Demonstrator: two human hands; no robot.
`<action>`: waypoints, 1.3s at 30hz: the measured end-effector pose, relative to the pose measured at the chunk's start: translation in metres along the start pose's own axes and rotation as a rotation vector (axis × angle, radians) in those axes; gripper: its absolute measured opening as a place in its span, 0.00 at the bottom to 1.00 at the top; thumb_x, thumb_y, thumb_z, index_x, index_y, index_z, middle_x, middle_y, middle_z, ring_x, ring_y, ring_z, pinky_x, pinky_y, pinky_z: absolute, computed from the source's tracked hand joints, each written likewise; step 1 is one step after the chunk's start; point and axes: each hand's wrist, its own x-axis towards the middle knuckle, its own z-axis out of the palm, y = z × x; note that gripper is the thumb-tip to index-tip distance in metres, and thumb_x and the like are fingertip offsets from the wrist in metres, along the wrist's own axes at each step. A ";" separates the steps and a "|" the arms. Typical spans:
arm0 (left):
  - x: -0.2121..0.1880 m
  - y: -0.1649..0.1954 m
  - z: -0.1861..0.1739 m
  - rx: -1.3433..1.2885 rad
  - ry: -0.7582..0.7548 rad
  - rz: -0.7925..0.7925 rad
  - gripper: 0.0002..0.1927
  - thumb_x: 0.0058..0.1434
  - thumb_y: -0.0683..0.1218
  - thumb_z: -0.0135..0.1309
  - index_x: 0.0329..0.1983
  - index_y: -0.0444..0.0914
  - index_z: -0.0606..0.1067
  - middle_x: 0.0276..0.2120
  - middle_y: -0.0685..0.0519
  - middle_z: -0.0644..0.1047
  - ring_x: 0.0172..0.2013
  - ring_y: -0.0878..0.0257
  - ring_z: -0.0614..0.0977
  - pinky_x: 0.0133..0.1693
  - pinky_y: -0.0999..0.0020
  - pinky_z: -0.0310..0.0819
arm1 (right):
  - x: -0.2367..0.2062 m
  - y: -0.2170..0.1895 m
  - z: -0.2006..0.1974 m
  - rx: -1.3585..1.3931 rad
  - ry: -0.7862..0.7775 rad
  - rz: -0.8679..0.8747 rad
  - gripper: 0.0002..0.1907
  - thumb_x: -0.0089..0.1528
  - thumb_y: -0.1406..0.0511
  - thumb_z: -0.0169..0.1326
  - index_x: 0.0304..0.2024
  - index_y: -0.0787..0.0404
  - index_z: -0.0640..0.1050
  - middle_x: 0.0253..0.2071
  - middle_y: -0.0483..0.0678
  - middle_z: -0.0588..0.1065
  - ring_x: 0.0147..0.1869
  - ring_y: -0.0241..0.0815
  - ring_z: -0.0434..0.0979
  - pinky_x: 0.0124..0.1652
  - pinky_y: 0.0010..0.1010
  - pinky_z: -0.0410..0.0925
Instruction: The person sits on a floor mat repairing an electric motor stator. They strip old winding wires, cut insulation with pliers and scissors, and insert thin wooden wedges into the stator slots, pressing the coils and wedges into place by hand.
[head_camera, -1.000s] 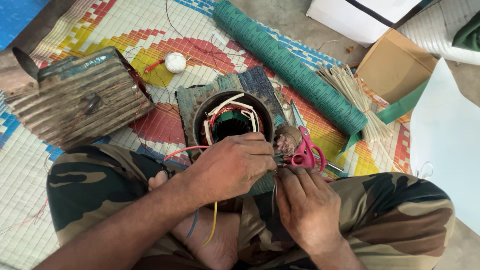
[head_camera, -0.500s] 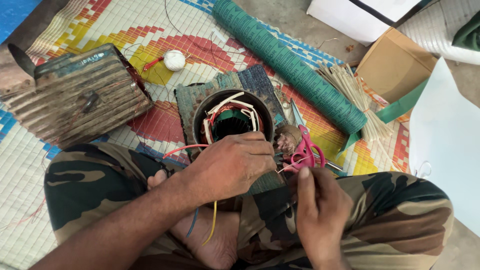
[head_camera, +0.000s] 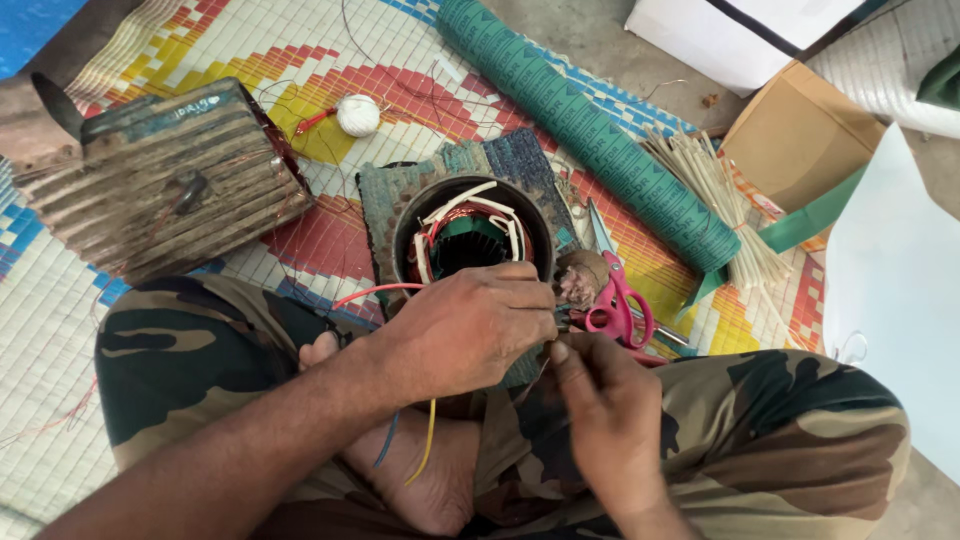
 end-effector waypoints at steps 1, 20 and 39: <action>-0.001 0.000 -0.001 0.007 -0.013 0.007 0.07 0.52 0.40 0.56 0.34 0.36 0.75 0.35 0.52 0.74 0.44 0.53 0.78 0.47 0.59 0.75 | 0.003 0.000 -0.001 0.238 -0.084 0.131 0.09 0.62 0.69 0.58 0.45 0.64 0.79 0.39 0.52 0.78 0.40 0.47 0.78 0.38 0.36 0.71; 0.000 0.000 0.000 0.006 0.013 -0.008 0.05 0.54 0.40 0.57 0.34 0.36 0.75 0.36 0.51 0.74 0.44 0.53 0.78 0.48 0.60 0.75 | -0.003 -0.031 -0.007 -0.919 0.056 -1.046 0.12 0.58 0.68 0.62 0.44 0.62 0.78 0.42 0.50 0.78 0.42 0.52 0.79 0.41 0.41 0.71; -0.001 -0.003 0.000 -0.022 0.021 0.014 0.06 0.54 0.41 0.56 0.35 0.36 0.74 0.36 0.51 0.74 0.45 0.52 0.78 0.50 0.59 0.75 | -0.010 -0.017 -0.004 -0.446 0.283 -0.506 0.05 0.67 0.67 0.57 0.44 0.63 0.79 0.31 0.48 0.77 0.31 0.44 0.73 0.34 0.34 0.68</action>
